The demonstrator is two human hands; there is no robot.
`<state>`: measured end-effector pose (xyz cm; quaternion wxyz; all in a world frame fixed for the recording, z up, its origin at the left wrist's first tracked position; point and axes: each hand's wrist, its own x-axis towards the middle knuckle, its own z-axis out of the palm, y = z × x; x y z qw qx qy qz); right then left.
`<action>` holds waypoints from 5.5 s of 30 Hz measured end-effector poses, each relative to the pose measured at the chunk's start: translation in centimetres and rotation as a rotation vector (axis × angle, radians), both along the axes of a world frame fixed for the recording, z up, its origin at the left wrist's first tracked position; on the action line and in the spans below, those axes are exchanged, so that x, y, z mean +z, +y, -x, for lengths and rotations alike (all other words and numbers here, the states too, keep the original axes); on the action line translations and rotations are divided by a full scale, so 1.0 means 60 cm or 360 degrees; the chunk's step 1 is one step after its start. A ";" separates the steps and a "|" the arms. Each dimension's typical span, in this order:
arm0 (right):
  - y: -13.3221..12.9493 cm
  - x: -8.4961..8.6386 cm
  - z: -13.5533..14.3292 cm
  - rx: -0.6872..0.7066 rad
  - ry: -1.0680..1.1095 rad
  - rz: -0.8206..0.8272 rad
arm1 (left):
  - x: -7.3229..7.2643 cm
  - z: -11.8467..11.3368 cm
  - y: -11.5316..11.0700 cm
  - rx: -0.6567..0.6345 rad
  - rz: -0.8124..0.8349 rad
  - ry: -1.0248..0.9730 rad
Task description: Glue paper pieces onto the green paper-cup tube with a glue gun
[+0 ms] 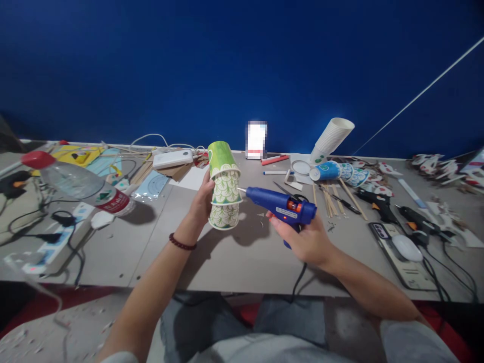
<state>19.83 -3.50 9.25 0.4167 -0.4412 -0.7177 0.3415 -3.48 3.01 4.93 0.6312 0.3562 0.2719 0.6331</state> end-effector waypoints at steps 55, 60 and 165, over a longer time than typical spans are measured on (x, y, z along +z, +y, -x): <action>-0.009 0.006 0.003 -0.0029 0.0737 0.0674 | -0.005 -0.008 -0.004 -0.0087 -0.0018 0.0099; -0.012 0.003 0.002 -0.0026 0.0707 0.0619 | -0.007 -0.008 -0.003 -0.0055 -0.0005 0.0116; -0.021 0.006 0.006 0.0002 0.0723 0.0527 | -0.006 -0.007 -0.005 -0.0091 -0.0042 0.0094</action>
